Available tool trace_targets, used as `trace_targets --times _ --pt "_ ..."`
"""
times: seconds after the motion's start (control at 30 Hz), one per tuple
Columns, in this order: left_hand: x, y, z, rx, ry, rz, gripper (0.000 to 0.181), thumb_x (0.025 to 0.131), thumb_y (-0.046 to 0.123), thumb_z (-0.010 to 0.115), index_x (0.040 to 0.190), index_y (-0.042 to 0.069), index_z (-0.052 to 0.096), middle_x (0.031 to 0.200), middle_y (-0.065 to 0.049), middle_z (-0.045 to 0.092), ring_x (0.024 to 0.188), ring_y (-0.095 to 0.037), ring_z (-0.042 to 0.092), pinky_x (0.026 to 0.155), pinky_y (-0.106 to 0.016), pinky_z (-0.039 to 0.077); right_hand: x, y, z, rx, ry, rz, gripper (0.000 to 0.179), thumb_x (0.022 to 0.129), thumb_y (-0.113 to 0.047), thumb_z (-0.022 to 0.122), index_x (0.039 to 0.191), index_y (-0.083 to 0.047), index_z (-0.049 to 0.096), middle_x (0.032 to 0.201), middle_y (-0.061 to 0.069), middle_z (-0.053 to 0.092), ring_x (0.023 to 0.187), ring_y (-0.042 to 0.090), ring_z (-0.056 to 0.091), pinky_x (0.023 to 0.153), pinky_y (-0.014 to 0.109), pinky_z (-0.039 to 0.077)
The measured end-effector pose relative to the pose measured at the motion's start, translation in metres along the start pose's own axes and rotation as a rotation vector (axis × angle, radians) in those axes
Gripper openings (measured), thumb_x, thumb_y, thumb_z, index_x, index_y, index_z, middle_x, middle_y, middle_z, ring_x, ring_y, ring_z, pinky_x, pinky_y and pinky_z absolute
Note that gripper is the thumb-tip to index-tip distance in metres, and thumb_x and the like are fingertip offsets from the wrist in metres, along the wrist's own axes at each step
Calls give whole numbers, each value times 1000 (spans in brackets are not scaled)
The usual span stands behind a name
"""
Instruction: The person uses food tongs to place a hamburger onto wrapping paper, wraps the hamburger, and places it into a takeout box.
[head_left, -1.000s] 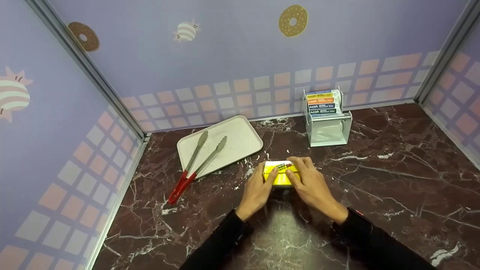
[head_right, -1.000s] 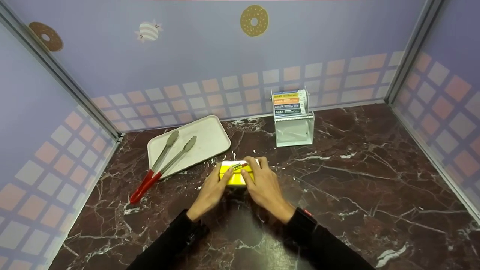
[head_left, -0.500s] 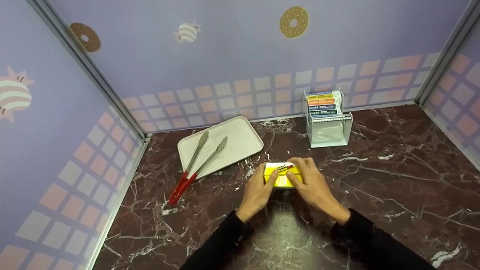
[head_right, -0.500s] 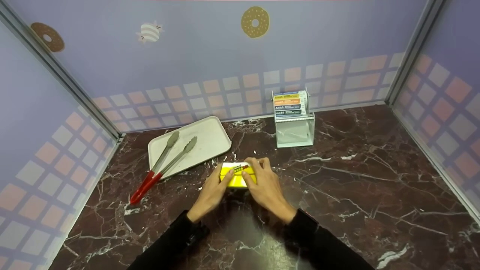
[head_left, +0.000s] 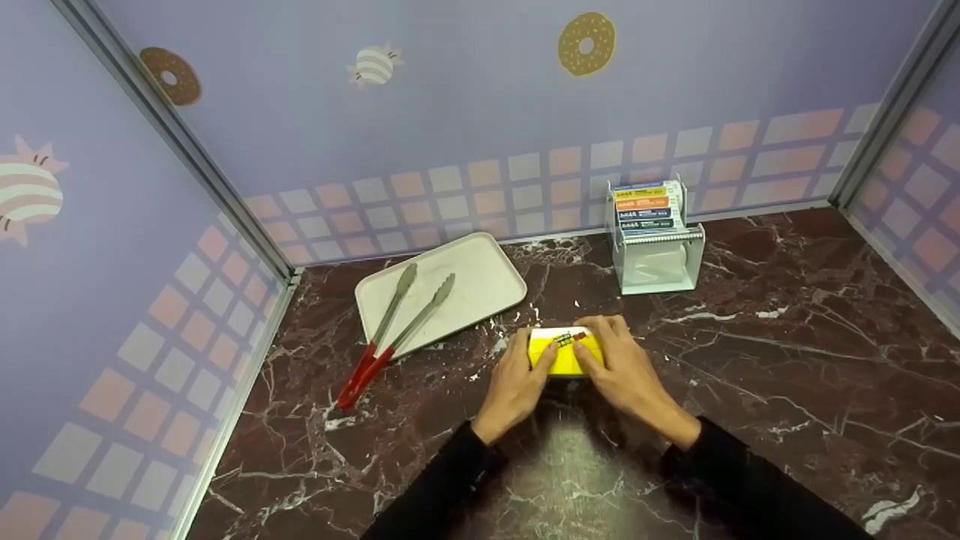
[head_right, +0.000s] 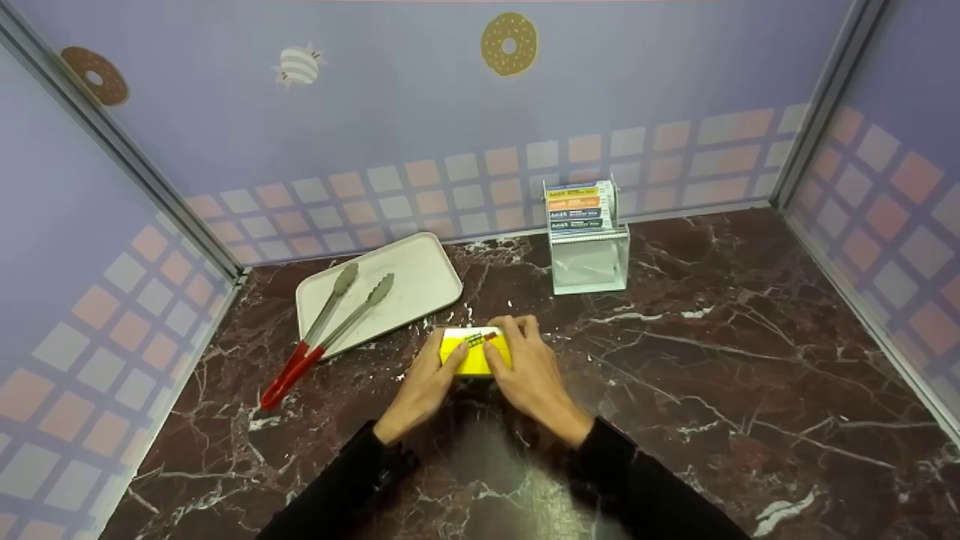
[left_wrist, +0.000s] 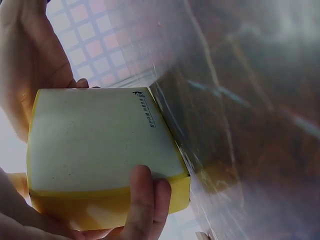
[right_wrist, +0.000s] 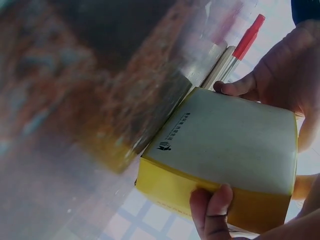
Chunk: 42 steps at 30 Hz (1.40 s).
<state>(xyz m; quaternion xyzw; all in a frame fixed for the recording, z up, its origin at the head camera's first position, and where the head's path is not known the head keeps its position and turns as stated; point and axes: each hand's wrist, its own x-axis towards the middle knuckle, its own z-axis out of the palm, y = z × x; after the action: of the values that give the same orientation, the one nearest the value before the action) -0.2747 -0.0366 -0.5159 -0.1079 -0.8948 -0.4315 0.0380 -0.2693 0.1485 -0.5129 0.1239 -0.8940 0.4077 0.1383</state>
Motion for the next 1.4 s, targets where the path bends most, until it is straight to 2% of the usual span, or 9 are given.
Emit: trace_targets --times 0.23,0.4,0.53,0.7,0.8,0.97,1.13,1.23,1.4 --pt "0 -2 -4 -20 -63 -14 46 106 53 46 131 15 48 124 -11 58 104 -25 60 91 -46 55 -1 2 0 -20 -29 -32 42 101 -37 65 130 -7 56 111 13 52 79 22 56 68 37 52" --pt "0 -5 -7 -34 -94 -19 48 106 54 46 136 17 45 124 -13 58 108 -28 59 97 -50 53 -3 5 -3 -50 -80 -99 68 84 -45 84 132 -8 52 109 11 48 77 18 53 64 31 53" --pt "1 -7 -9 -49 -111 -9 49 106 54 46 137 17 45 126 -14 59 113 -29 58 101 -52 51 -4 7 -6 -64 -68 -183 75 72 -27 95 130 -7 53 108 11 48 82 21 56 72 38 58" --pt "3 -9 -12 -85 -152 7 48 106 54 46 136 17 45 121 -11 61 113 -27 58 101 -51 51 -4 11 -7 -61 -27 -250 71 65 -2 93 125 -4 55 103 11 49 80 22 57 72 40 62" --pt "5 -10 -13 -112 -170 21 50 105 52 48 138 15 45 119 -12 61 109 -26 58 99 -49 51 -3 13 -6 -67 -6 -263 71 63 1 93 123 -5 55 101 10 49 77 21 57 70 38 61" --pt "8 -13 -16 -162 -217 21 57 103 52 55 143 13 43 130 -14 56 112 -25 56 100 -45 52 -2 15 -6 -87 14 -256 75 60 5 93 124 -8 57 105 13 53 78 27 62 69 42 63" --pt "11 -17 -18 -187 -251 27 61 100 51 61 145 17 41 140 -15 54 124 -29 56 107 -49 50 0 15 -7 -118 -2 -215 80 60 11 90 130 -13 59 122 21 56 92 42 68 79 54 63" --pt "13 -19 -19 -173 -253 40 61 98 51 64 145 19 41 148 -14 53 132 -30 54 113 -51 46 0 15 -8 -141 -12 -204 81 61 13 88 132 -15 60 127 23 57 96 46 68 82 58 62" --pt "17 -22 -22 -205 -250 67 50 104 48 54 140 13 45 153 -17 50 138 -35 51 116 -56 43 -1 14 -11 -142 -23 -215 80 62 15 87 134 -14 62 132 26 61 103 47 68 86 60 61"
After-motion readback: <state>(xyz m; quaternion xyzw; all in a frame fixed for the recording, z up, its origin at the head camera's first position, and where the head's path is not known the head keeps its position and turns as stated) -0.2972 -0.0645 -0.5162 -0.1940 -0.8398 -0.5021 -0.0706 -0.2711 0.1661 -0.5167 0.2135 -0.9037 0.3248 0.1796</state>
